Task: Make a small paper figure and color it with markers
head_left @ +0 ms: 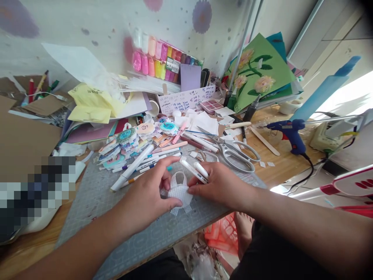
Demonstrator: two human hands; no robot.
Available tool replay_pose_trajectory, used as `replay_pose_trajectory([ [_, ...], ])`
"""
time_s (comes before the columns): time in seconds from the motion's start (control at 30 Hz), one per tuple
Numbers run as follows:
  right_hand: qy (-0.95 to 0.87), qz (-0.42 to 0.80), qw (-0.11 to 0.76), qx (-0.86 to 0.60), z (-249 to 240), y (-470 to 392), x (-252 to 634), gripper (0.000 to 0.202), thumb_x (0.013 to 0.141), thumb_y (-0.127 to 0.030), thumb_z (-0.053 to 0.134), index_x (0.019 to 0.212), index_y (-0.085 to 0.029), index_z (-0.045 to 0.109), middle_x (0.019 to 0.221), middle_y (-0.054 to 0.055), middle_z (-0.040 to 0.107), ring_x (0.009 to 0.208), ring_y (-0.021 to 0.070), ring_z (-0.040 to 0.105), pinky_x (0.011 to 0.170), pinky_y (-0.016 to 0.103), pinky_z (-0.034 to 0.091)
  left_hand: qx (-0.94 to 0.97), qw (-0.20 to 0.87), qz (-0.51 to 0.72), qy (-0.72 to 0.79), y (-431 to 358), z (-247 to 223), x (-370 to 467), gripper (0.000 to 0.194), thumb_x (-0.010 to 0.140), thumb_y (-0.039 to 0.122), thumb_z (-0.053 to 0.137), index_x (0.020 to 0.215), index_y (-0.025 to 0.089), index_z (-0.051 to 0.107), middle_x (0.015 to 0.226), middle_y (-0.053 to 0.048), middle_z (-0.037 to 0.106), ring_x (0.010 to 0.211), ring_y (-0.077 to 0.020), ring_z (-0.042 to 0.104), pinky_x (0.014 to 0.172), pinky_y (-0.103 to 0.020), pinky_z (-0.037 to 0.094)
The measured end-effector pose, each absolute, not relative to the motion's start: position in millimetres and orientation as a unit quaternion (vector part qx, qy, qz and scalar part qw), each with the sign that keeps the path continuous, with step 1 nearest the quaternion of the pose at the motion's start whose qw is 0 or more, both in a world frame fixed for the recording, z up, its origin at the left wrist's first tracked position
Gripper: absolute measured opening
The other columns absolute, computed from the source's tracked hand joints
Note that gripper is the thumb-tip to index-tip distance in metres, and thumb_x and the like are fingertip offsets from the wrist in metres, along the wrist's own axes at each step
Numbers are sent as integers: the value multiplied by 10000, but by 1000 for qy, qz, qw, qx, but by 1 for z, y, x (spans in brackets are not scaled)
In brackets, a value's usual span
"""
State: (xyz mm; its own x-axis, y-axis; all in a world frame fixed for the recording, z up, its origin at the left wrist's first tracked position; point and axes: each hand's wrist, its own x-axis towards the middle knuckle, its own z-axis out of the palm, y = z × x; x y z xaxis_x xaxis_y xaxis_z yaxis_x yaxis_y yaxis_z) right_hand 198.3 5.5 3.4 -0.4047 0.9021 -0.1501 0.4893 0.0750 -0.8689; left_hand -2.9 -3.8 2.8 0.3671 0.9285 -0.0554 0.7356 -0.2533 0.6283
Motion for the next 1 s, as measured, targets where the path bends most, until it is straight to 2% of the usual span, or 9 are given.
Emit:
replay_pose_trajectory([
  [0.13,-700,467,232,-488,2,4,198,75,706,-132,681,663,-163,627,670,-12,594,651,144,568,602,234,425,774,266,137,558,-2,6,0,707,623,296,733,1276,282,462,791,38,535,749,-200,556,703,-320,432],
  [0.23,-717,453,238,-473,4,4,198,98,711,-121,654,647,-165,595,670,-18,565,639,133,549,588,223,416,793,241,108,548,0,6,-1,394,616,353,750,958,212,615,881,-11,545,841,-236,542,730,-339,421],
  [0.27,-726,444,240,-467,5,3,198,108,712,-111,641,641,-166,581,675,-20,553,635,128,541,586,219,412,800,248,103,537,1,6,-2,302,631,370,743,846,199,618,895,-21,545,860,-241,538,736,-339,419],
  [0.33,-742,431,243,-452,7,3,198,125,719,-91,614,642,-169,553,681,-23,530,626,119,519,580,213,404,803,279,105,516,3,6,-4,241,671,389,718,727,190,595,892,-27,542,865,-236,536,737,-331,417],
  [0.53,-718,470,252,-447,14,5,208,112,775,-151,576,688,-189,517,627,-46,473,594,113,451,562,216,371,749,373,173,520,4,6,-7,202,690,343,690,779,195,587,867,-3,524,754,-180,537,652,-280,419],
  [0.77,-660,523,314,-438,23,7,225,113,807,-267,574,733,-190,536,562,-63,440,498,94,373,468,217,302,634,527,251,507,4,4,-8,232,703,308,723,866,215,586,782,38,598,721,-155,562,640,-248,432],
  [1.0,-577,559,404,-437,31,10,257,144,785,-271,608,688,-193,536,484,-64,419,433,87,319,434,245,215,585,546,293,523,6,2,-11,291,724,324,727,951,192,601,869,3,662,793,-168,601,722,-280,459],
])
